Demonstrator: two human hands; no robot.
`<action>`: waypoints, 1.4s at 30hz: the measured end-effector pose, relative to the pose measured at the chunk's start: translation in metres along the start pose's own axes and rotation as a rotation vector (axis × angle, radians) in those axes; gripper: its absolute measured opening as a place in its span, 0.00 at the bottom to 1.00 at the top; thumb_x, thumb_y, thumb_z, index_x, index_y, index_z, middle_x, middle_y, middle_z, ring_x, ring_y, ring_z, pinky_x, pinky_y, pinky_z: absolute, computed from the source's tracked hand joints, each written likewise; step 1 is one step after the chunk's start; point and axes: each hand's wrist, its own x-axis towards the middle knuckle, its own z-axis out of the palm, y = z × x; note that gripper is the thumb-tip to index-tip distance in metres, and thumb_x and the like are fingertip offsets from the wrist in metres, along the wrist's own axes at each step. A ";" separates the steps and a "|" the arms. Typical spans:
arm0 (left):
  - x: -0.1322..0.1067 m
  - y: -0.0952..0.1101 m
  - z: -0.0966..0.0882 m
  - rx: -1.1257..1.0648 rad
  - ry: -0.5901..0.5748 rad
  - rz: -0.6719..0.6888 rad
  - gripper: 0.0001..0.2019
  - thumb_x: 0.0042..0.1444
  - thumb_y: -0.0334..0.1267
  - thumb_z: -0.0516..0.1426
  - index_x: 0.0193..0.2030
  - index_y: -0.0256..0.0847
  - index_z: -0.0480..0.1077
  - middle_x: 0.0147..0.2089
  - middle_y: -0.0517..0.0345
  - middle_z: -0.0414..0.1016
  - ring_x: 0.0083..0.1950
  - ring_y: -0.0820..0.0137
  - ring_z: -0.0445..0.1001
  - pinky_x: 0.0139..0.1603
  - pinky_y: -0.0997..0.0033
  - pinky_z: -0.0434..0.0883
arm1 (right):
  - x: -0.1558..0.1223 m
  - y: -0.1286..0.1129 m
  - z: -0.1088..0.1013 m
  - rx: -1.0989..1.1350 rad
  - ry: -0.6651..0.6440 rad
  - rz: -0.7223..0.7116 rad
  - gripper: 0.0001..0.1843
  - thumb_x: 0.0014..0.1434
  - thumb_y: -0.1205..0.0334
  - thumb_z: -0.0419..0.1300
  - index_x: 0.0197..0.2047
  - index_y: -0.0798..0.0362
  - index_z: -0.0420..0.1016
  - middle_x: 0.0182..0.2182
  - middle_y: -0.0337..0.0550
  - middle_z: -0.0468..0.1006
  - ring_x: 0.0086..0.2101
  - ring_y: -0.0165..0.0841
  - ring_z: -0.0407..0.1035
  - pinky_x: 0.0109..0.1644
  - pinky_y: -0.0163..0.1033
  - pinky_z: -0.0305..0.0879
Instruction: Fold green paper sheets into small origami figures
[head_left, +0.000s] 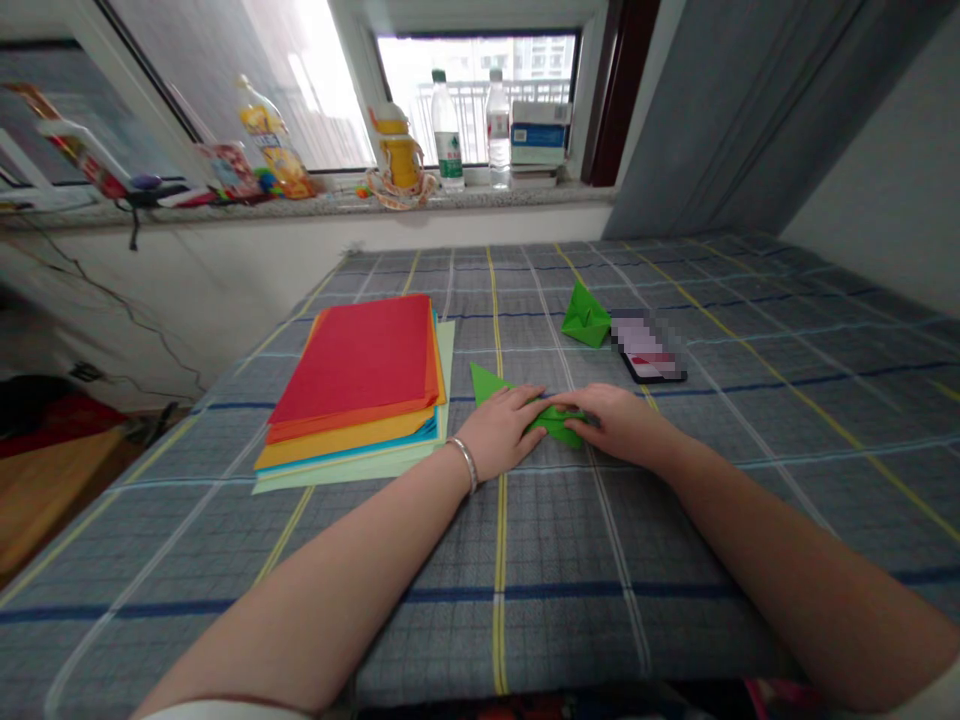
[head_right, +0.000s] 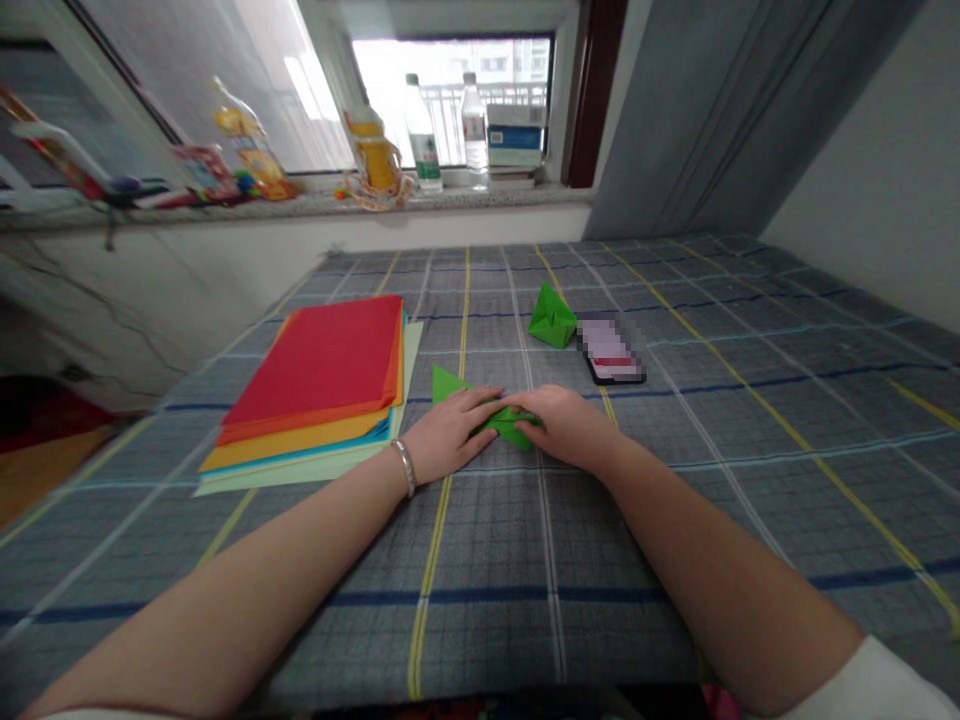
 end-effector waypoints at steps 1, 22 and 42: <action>0.000 0.000 0.000 -0.013 0.008 0.000 0.21 0.62 0.39 0.51 0.62 0.37 0.61 0.66 0.43 0.60 0.67 0.57 0.59 0.66 0.49 0.57 | 0.000 0.000 0.001 -0.007 0.000 0.002 0.19 0.59 0.67 0.55 0.53 0.50 0.72 0.44 0.44 0.79 0.44 0.37 0.72 0.50 0.42 0.66; 0.003 -0.003 -0.006 -0.067 -0.060 0.117 0.11 0.62 0.34 0.51 0.50 0.42 0.65 0.62 0.49 0.66 0.65 0.60 0.62 0.65 0.42 0.55 | -0.004 0.004 -0.011 0.088 -0.017 -0.080 0.14 0.55 0.72 0.54 0.41 0.49 0.76 0.52 0.46 0.72 0.47 0.34 0.71 0.52 0.41 0.67; 0.006 -0.008 -0.002 -0.091 -0.053 0.108 0.09 0.61 0.34 0.52 0.48 0.42 0.67 0.61 0.52 0.68 0.64 0.59 0.62 0.64 0.41 0.56 | -0.004 0.000 -0.010 -0.117 -0.046 -0.078 0.10 0.57 0.62 0.59 0.43 0.48 0.77 0.55 0.47 0.71 0.51 0.42 0.69 0.53 0.49 0.67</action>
